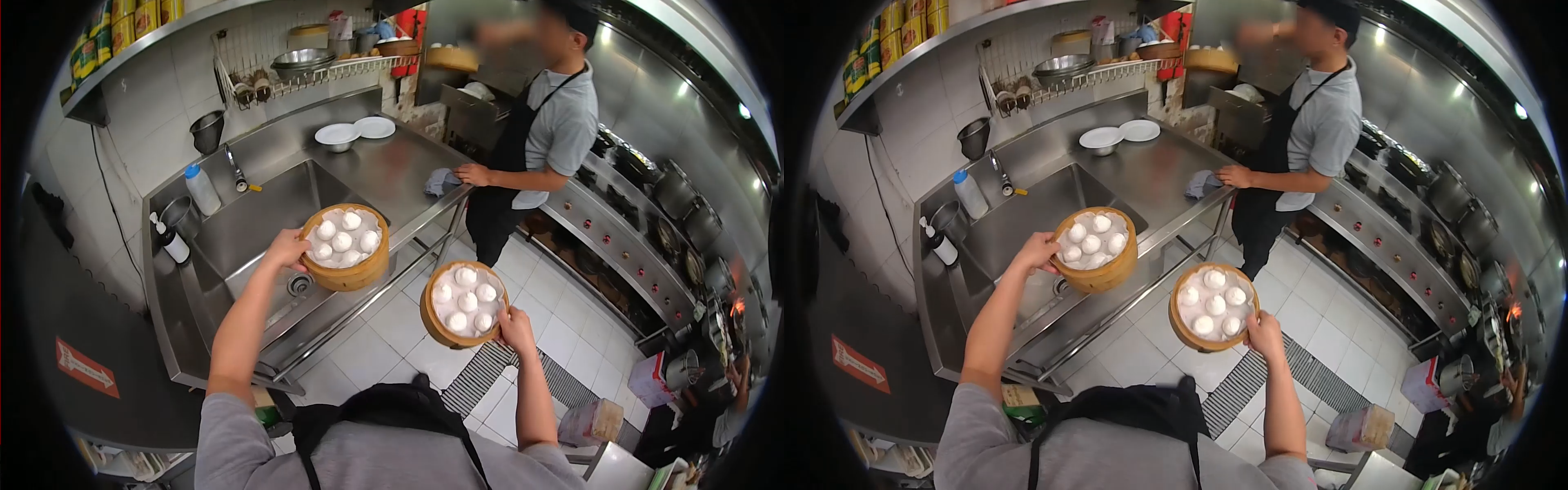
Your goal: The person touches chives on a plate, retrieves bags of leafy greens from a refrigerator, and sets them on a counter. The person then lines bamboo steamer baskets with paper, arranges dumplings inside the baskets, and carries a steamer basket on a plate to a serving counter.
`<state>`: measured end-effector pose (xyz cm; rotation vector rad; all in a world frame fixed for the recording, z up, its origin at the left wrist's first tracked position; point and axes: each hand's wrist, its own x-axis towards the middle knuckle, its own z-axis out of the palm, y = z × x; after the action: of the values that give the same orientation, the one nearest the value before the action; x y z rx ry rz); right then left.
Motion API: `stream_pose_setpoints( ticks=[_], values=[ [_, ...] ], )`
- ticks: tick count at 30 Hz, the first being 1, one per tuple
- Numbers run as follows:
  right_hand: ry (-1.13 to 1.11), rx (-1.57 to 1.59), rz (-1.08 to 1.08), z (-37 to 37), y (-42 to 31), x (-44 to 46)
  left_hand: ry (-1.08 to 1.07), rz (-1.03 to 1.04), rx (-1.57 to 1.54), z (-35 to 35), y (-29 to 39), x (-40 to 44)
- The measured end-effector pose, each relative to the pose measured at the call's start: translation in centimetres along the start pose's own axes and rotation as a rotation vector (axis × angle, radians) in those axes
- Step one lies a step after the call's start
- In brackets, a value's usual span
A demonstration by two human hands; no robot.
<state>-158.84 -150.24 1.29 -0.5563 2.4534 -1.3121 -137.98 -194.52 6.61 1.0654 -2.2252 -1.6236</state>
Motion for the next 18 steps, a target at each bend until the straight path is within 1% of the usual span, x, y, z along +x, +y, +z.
stream_pose_setpoints(
  ticks=[3, 5, 7, 10, 12, 13, 14, 16, 18],
  values=[
    [-0.102, -0.048, -0.007, 1.0, -2.0, 5.4, 0.045, 0.002, -0.007, -1.3, -0.5, 1.5],
    [-0.156, -0.002, -0.004, 1.7, -2.6, 9.3, 0.059, -0.032, -0.029, -1.9, -0.7, 2.7],
    [-0.194, -0.024, -0.021, 2.2, -3.2, 13.5, 0.091, -0.066, -0.045, -2.2, -0.9, 4.0],
    [-0.243, -0.07, -0.05, 3.4, -6.1, 20.2, 0.153, -0.133, -0.049, -2.0, -0.8, 6.5],
    [-0.263, -0.098, -0.124, 4.2, -7.3, 25.0, 0.181, -0.158, -0.076, -1.4, -0.9, 8.9],
    [-0.284, -0.149, -0.126, 4.4, -8.2, 27.7, 0.193, -0.149, -0.085, -0.9, -0.9, 10.2],
    [-0.286, -0.145, -0.169, 4.9, -9.2, 30.3, 0.203, -0.139, -0.096, -0.3, -0.6, 11.7],
    [-0.324, -0.125, -0.238, 7.1, -10.6, 36.4, 0.221, -0.187, -0.105, 0.5, -0.1, 14.6],
    [-0.345, -0.106, -0.3, 8.8, -12.3, 41.9, 0.217, -0.16, -0.176, 2.5, 0.6, 17.3]
  ],
)
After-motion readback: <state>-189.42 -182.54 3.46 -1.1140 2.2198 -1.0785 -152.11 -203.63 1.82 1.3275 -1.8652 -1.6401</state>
